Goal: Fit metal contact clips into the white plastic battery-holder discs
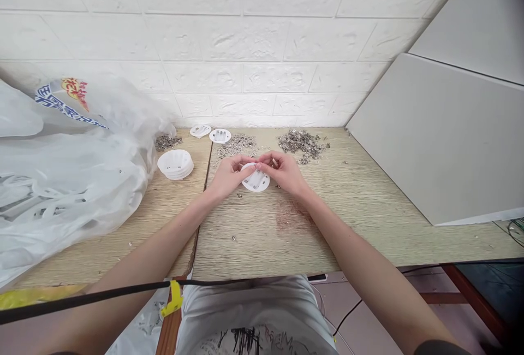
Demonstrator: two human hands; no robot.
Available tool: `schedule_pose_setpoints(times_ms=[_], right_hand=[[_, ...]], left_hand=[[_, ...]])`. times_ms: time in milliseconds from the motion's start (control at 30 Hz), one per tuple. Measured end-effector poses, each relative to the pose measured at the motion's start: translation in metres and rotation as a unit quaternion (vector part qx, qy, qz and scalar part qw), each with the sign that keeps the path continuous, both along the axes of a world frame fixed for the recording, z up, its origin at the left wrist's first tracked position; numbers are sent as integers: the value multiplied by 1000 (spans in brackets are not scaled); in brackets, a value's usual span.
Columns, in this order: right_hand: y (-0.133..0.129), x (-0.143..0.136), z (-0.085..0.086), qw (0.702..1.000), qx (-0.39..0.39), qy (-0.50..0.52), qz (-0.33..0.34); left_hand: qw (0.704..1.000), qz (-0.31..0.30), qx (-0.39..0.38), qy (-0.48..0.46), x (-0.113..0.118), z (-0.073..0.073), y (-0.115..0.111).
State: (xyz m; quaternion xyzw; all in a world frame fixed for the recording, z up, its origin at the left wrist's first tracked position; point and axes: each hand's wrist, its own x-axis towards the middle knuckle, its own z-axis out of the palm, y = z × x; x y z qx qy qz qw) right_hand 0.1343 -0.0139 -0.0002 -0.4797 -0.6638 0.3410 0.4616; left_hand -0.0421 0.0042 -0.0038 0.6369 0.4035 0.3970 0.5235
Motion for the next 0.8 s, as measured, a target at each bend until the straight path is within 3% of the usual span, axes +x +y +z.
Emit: schedule_pose_setpoints(times_ms=[300, 500, 800], right_hand=[[-2, -1, 1, 1000, -6, 1, 15], [0, 0, -1, 999, -20, 18, 20], [-4, -2, 6, 998, 21, -67, 7]], left_hand=[[997, 19, 50, 63, -3, 3, -1], [997, 35, 38, 54, -3, 1, -1], [997, 58, 26, 51, -3, -1, -1]])
